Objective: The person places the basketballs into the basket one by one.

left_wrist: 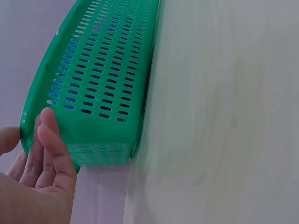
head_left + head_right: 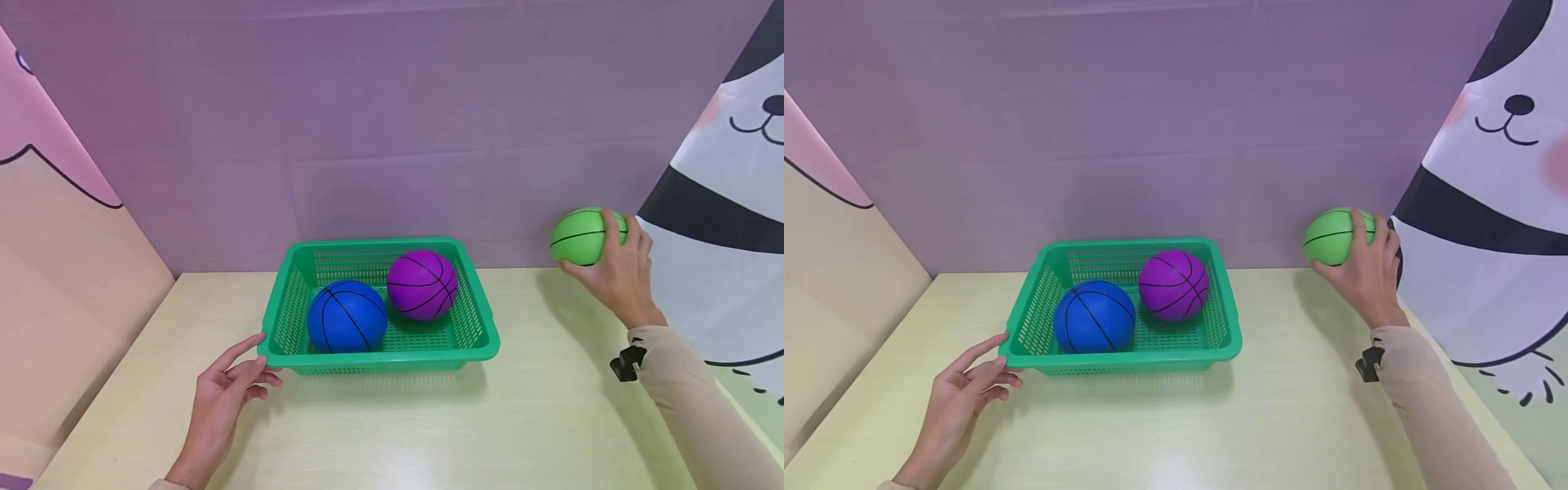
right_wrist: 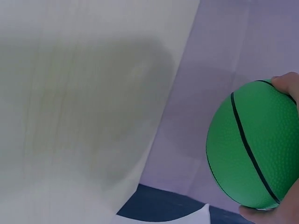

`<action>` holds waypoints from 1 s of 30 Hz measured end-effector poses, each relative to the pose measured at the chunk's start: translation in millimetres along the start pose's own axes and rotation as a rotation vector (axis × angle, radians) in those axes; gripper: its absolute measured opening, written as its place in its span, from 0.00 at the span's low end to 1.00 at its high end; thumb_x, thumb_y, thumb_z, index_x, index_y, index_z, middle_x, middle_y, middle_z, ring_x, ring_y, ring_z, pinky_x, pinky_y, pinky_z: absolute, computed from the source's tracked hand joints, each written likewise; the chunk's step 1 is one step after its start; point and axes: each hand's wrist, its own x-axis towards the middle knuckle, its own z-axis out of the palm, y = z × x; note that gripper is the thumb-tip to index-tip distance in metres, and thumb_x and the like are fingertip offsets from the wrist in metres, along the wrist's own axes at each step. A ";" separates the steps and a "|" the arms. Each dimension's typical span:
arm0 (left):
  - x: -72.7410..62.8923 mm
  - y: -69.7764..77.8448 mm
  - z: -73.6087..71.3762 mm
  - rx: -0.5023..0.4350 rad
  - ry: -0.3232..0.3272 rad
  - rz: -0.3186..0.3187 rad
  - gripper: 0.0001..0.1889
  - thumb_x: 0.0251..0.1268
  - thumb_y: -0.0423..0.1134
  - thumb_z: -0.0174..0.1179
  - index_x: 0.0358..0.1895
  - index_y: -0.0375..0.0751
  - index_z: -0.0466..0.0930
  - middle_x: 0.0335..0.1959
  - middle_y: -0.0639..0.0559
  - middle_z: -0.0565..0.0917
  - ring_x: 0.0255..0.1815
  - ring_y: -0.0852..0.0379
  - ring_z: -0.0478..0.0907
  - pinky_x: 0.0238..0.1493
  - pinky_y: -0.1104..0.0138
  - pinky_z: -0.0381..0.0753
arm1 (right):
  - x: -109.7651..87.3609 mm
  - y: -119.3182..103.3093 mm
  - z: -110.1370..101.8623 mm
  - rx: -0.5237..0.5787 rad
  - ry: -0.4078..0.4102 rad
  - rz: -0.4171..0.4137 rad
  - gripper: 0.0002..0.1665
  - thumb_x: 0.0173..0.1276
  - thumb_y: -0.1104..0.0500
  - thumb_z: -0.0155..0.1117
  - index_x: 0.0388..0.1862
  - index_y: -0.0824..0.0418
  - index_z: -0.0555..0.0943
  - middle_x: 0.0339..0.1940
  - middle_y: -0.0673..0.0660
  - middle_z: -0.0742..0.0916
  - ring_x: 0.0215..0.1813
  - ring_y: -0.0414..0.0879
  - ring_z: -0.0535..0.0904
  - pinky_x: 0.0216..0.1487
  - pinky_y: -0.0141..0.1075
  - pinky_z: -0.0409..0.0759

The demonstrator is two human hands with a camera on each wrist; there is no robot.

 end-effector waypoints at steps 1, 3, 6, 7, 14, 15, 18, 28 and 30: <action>0.1 0.1 -0.1 0.001 0.000 0.000 0.23 0.72 0.34 0.60 0.68 0.35 0.72 0.30 0.48 0.89 0.30 0.54 0.87 0.30 0.67 0.84 | -0.2 -3.3 -1.2 0.008 0.008 -0.004 0.65 0.44 0.46 0.82 0.79 0.53 0.56 0.73 0.71 0.60 0.69 0.76 0.56 0.49 0.75 0.65; 0.1 0.2 -0.2 0.001 0.001 0.001 0.23 0.72 0.34 0.60 0.68 0.35 0.72 0.30 0.48 0.89 0.30 0.54 0.87 0.30 0.67 0.84 | -1.2 -9.8 -3.3 0.024 0.018 -0.008 0.65 0.44 0.46 0.82 0.78 0.53 0.57 0.73 0.70 0.60 0.69 0.75 0.56 0.51 0.74 0.64; -0.1 0.4 -0.2 0.000 0.001 0.006 0.23 0.72 0.34 0.60 0.68 0.35 0.72 0.30 0.48 0.89 0.30 0.54 0.86 0.30 0.68 0.83 | -4.2 -19.3 -5.2 0.043 0.025 -0.008 0.66 0.43 0.46 0.83 0.79 0.53 0.57 0.74 0.68 0.60 0.70 0.74 0.56 0.52 0.74 0.64; -0.2 0.4 -0.2 0.000 0.000 0.007 0.23 0.72 0.34 0.60 0.68 0.35 0.72 0.30 0.48 0.89 0.30 0.54 0.86 0.30 0.68 0.83 | -5.5 -22.1 -5.4 0.048 0.023 -0.005 0.66 0.43 0.46 0.83 0.79 0.52 0.57 0.74 0.68 0.60 0.71 0.73 0.55 0.52 0.74 0.64; -0.2 0.1 0.0 -0.003 -0.001 0.013 0.23 0.72 0.33 0.60 0.68 0.34 0.71 0.30 0.48 0.89 0.30 0.54 0.86 0.30 0.68 0.83 | -12.0 -40.9 -5.9 0.070 0.018 -0.003 0.67 0.45 0.45 0.83 0.80 0.49 0.55 0.76 0.63 0.59 0.74 0.68 0.53 0.50 0.75 0.66; -0.1 0.1 0.0 -0.003 -0.001 0.011 0.23 0.72 0.34 0.60 0.68 0.34 0.72 0.30 0.48 0.89 0.30 0.54 0.86 0.30 0.68 0.83 | -12.9 -43.6 -6.3 0.070 0.017 -0.005 0.67 0.45 0.44 0.83 0.80 0.49 0.55 0.76 0.63 0.59 0.74 0.68 0.53 0.50 0.75 0.66; 0.0 0.0 0.0 -0.002 -0.001 0.007 0.23 0.72 0.34 0.60 0.68 0.35 0.72 0.30 0.48 0.89 0.30 0.54 0.87 0.30 0.68 0.84 | -15.0 -51.3 -6.9 0.077 0.017 -0.015 0.67 0.44 0.44 0.83 0.80 0.48 0.55 0.76 0.62 0.59 0.74 0.67 0.54 0.47 0.76 0.68; -0.3 0.5 -0.4 -0.004 -0.006 0.008 0.23 0.72 0.34 0.60 0.68 0.35 0.71 0.31 0.48 0.89 0.30 0.54 0.86 0.30 0.68 0.84 | -22.1 -71.8 -10.9 0.126 0.056 -0.072 0.67 0.40 0.47 0.85 0.79 0.48 0.59 0.76 0.62 0.62 0.71 0.70 0.57 0.48 0.73 0.70; -0.4 0.6 -0.3 -0.002 -0.006 0.007 0.24 0.72 0.34 0.60 0.68 0.35 0.71 0.31 0.48 0.89 0.30 0.54 0.86 0.30 0.68 0.84 | -23.6 -75.3 -11.7 0.133 0.065 -0.085 0.67 0.40 0.47 0.86 0.78 0.49 0.59 0.75 0.63 0.62 0.71 0.70 0.58 0.49 0.72 0.70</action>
